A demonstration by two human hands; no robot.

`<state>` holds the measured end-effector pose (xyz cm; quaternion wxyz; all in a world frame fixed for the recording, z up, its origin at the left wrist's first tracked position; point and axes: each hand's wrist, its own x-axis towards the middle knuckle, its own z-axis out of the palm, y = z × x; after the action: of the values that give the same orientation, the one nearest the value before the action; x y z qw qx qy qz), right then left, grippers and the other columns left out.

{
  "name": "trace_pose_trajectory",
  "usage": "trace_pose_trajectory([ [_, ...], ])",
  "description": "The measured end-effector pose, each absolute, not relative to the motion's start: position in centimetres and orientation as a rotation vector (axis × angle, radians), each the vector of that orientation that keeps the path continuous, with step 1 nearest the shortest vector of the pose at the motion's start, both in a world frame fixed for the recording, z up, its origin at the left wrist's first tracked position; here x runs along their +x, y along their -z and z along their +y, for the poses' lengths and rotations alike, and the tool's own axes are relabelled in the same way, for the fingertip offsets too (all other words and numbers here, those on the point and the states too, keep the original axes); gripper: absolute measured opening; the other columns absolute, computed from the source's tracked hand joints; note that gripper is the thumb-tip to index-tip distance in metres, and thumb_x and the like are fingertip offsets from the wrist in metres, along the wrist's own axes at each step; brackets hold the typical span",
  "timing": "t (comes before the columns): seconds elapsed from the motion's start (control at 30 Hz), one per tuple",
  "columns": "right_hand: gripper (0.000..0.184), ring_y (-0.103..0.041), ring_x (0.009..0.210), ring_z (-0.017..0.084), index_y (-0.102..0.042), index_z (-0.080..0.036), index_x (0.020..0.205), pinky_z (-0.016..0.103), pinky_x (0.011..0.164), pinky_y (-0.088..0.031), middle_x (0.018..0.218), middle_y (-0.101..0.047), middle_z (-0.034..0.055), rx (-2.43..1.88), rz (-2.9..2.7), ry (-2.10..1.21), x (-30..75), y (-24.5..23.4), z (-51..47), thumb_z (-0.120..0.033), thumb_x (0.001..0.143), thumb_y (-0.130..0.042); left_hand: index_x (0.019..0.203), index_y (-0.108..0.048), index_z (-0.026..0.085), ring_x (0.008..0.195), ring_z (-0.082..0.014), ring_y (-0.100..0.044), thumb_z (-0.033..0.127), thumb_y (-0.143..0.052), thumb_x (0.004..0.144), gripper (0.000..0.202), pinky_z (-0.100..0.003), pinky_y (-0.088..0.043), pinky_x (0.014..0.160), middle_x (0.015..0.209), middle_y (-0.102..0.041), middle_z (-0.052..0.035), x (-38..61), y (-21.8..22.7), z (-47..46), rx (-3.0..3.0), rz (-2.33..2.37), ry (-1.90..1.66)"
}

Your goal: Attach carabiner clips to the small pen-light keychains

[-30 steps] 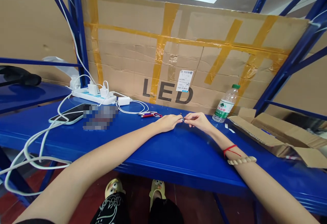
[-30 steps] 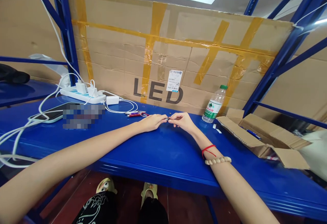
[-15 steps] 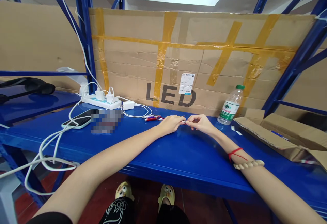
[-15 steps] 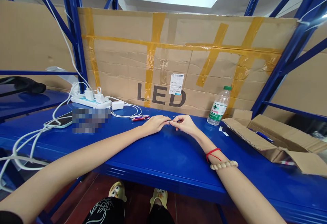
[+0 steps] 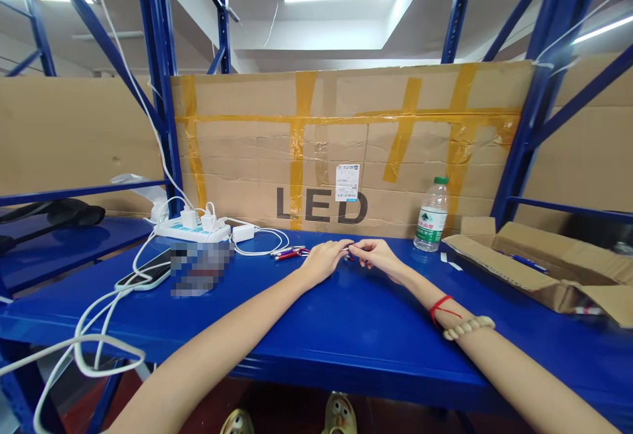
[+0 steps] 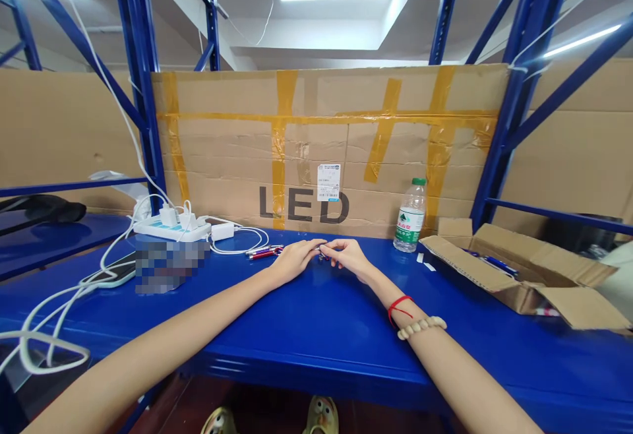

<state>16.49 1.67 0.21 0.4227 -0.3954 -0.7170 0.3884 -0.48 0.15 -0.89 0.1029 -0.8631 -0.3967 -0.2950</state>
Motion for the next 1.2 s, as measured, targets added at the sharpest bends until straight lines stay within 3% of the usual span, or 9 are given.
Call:
trace_pose_trajectory([
  [0.4,0.043,-0.045,0.042,0.003,-0.064,-0.012,0.082,0.013,0.036,-0.032,0.069,-0.059,0.0023,-0.973,-1.827,-0.927,16.5,0.9,2.6,-0.053,0.069,-0.058,0.108,-0.048,0.022,0.094,-0.0182,-0.058,0.028,-0.029,0.091,0.026,-0.028,-0.044,0.078,0.101,-0.062,-0.0045,-0.3,0.8,0.2,-2.497,-1.407,0.797],
  [0.67,0.028,-0.05,0.04,0.005,-0.062,-0.017,0.098,0.018,0.039,-0.038,0.082,-0.065,0.0035,-1.154,-1.863,-0.665,16.5,0.8,2.9,-0.031,0.075,-0.054,0.103,-0.047,0.021,0.091,-0.0229,-0.059,0.027,-0.029,0.09,0.024,-0.031,-0.043,0.071,0.099,-0.063,-0.0084,-0.1,0.5,0.0,-2.444,-1.623,0.809],
  [0.87,0.023,-0.061,0.075,0.015,-0.064,-0.027,0.093,0.026,0.064,-0.044,0.089,-0.066,-0.0032,-1.552,-1.828,-0.048,18.3,-0.1,3.0,-0.026,0.076,-0.05,0.101,-0.044,0.02,0.089,-0.0225,-0.058,0.028,-0.026,0.09,0.023,-0.03,-0.042,0.068,0.094,-0.062,-0.0093,-0.7,0.9,1.1,-2.349,-1.867,1.137],
  [1.0,0.026,-0.059,0.084,0.016,-0.064,-0.027,0.095,0.025,0.067,-0.043,0.095,-0.065,-0.0015,-1.659,-1.867,0.036,19.0,-0.3,2.9,-0.021,0.075,-0.049,0.092,-0.044,0.021,0.073,-0.0181,-0.058,0.033,-0.028,0.088,0.02,-0.027,-0.041,0.063,0.079,-0.061,-0.0038,-1.0,1.0,1.4,-2.286,-1.883,1.441],
  [1.2,0.019,-0.056,0.091,0.018,-0.07,-0.026,0.081,0.026,0.069,-0.042,0.096,-0.063,0.0014,-1.635,-2.122,0.153,18.8,0.0,2.7,-0.036,0.074,-0.055,0.079,-0.041,0.021,0.06,-0.0121,-0.051,0.03,-0.041,0.081,0.009,-0.022,-0.038,0.057,0.064,-0.052,0.0027,-0.7,1.1,1.6,-2.347,-1.726,1.594],
])
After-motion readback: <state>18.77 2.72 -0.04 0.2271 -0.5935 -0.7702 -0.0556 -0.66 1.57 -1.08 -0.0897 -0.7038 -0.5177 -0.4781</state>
